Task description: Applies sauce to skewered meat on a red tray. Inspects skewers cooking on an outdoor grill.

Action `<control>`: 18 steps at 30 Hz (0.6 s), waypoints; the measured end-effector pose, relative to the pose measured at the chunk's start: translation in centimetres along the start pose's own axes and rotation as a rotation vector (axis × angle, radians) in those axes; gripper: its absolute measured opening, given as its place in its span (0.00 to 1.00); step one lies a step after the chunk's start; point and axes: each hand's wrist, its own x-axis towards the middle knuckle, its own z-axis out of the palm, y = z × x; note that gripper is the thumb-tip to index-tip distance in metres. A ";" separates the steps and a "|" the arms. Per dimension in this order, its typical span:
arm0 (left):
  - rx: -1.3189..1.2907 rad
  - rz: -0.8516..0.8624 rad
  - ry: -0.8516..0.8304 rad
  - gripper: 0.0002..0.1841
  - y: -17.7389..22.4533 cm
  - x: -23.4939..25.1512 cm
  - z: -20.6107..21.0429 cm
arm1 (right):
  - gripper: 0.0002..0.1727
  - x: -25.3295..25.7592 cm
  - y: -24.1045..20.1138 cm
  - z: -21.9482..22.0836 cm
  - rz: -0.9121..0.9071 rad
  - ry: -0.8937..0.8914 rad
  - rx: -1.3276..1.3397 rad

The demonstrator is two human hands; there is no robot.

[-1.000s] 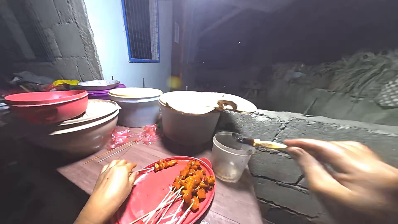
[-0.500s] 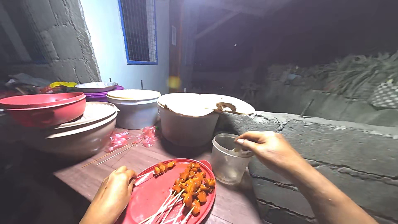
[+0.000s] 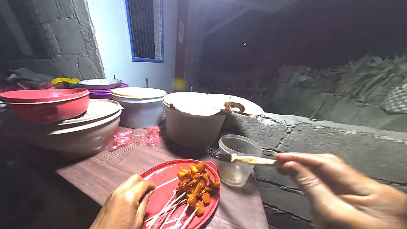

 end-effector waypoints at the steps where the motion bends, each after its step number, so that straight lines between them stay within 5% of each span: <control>1: -0.013 0.008 -0.001 0.11 0.3 -0.1 -0.2 | 0.13 -0.6 -0.3 0.7 -0.007 -0.011 -0.014; 12: -0.027 0.019 -0.013 0.12 1.2 -0.1 0.9 | 0.11 -5.9 -4.8 3.0 -0.196 -0.110 0.025; 18: -0.026 0.006 -0.006 0.12 1.1 0.0 1.1 | 0.11 -6.8 -3.1 2.1 -0.190 -0.087 -0.092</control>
